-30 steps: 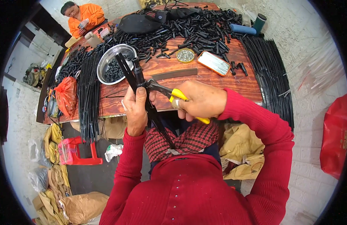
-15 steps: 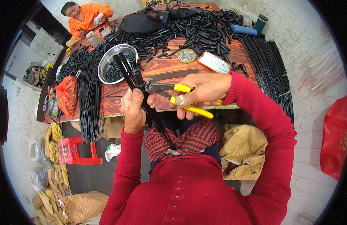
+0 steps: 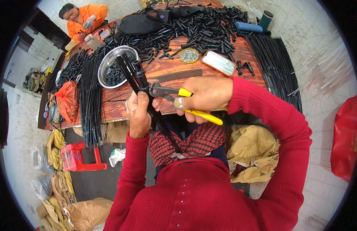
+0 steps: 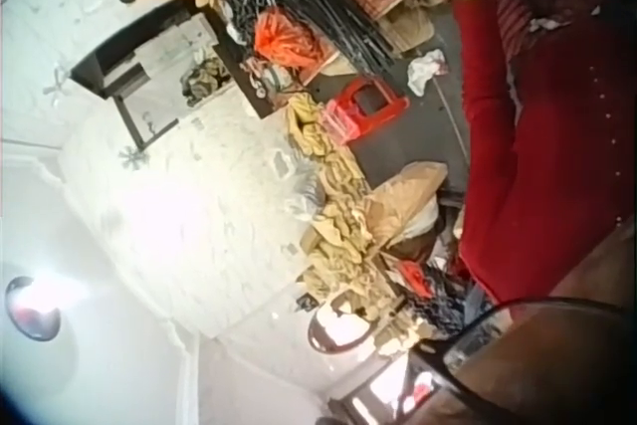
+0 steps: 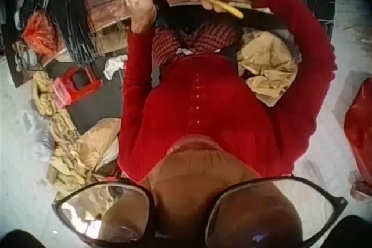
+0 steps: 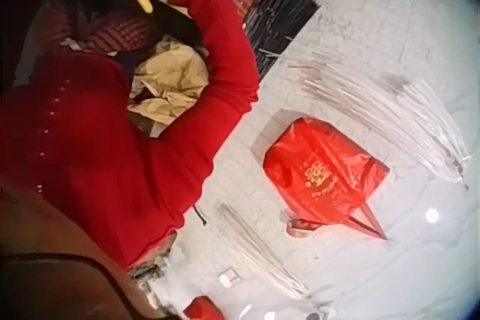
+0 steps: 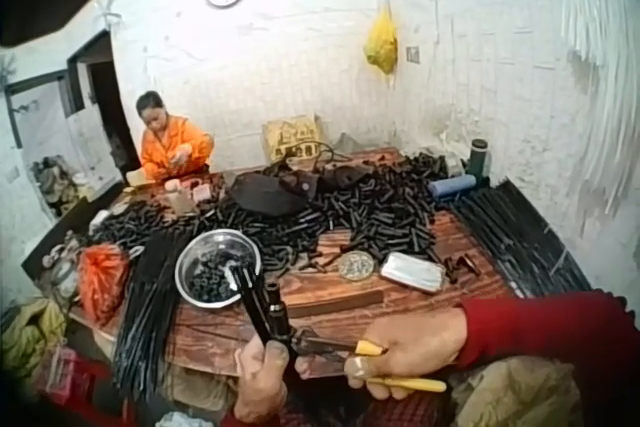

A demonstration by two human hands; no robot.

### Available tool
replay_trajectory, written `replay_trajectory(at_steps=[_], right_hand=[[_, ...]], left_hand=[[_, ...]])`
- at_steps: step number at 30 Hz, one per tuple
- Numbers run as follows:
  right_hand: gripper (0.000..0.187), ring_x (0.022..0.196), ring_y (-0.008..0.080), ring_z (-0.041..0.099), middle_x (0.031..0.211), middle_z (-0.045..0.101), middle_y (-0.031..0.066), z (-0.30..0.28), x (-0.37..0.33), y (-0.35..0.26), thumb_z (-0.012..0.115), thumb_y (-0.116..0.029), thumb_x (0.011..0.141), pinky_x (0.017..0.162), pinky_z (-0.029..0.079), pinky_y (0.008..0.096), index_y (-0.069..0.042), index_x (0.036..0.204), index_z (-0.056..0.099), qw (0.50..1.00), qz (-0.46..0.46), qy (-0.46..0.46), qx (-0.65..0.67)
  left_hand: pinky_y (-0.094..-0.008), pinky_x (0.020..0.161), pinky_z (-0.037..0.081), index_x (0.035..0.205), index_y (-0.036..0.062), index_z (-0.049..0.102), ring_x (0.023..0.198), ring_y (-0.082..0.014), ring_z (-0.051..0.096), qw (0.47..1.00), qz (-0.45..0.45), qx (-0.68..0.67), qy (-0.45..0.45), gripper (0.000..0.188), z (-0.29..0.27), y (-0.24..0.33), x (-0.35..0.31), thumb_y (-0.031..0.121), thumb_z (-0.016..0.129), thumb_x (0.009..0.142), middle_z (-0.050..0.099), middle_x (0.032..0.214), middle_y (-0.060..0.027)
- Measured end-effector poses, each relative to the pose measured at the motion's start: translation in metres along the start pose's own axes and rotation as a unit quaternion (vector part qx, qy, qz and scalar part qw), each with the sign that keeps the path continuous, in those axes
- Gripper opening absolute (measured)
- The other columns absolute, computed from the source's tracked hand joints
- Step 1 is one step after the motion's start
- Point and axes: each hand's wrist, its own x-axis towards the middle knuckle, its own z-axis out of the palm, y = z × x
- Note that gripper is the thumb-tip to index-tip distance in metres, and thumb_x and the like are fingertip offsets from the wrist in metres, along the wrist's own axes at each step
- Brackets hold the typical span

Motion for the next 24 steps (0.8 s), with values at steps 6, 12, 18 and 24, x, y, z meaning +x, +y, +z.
replay_trajectory(at_steps=[6, 12, 18, 24], right_hand=[[0.037, 0.052, 0.0135, 0.061, 0.065, 0.063, 0.0065, 0.014, 0.006, -0.004, 0.046, -0.024, 0.098, 0.049, 0.05, 0.0283, 0.002, 0.078, 0.062, 0.989, 0.035, 0.112, -0.091], [0.032, 0.055, 0.0146, 0.063, 0.07, 0.065, 0.0074, 0.014, 0.007, -0.002, 0.048, -0.023, 0.097, 0.051, 0.051, 0.0299, 0.003, 0.083, 0.061, 0.983, 0.001, 0.127, -0.136], [0.03, 0.064, 0.0118, 0.062, 0.074, 0.059, 0.0045, -0.01, 0.006, 0.008, 0.05, -0.027, 0.1, 0.056, 0.05, 0.0266, 0.002, 0.093, 0.057, 0.993, -0.064, 0.047, -0.083], [0.028, 0.057, 0.0137, 0.061, 0.066, 0.058, 0.0055, -0.019, 0.001, -0.009, 0.054, -0.024, 0.099, 0.052, 0.049, 0.0285, 0.002, 0.089, 0.054, 0.94, -0.111, 0.103, -0.305]], left_hand=[[-0.0227, 0.057, 0.041, 0.121, -0.0027, 0.056, 0.064, -0.0081, 0.05, 1.0, -0.01, 0.029, 0.002, 0.045, -0.002, -0.004, 0.004, 0.038, 0.05, 0.101, 0.056, 0.074, -0.0025], [-0.0234, 0.058, 0.041, 0.121, -0.0032, 0.055, 0.065, -0.0086, 0.05, 1.0, -0.014, 0.002, 0.019, 0.043, -0.007, -0.004, 0.004, 0.035, 0.05, 0.102, 0.056, 0.076, -0.0021], [-0.0251, 0.059, 0.043, 0.12, -0.0059, 0.054, 0.068, -0.01, 0.052, 0.997, 0.005, -0.066, 0.037, 0.042, -0.006, -0.001, 0.001, 0.031, 0.052, 0.101, 0.057, 0.086, -0.0049], [-0.0246, 0.058, 0.043, 0.111, -0.0047, 0.055, 0.067, -0.0103, 0.052, 0.999, -0.01, -0.03, 0.005, 0.041, -0.008, -0.004, 0.0, 0.035, 0.053, 0.1, 0.056, 0.08, -0.0055]])
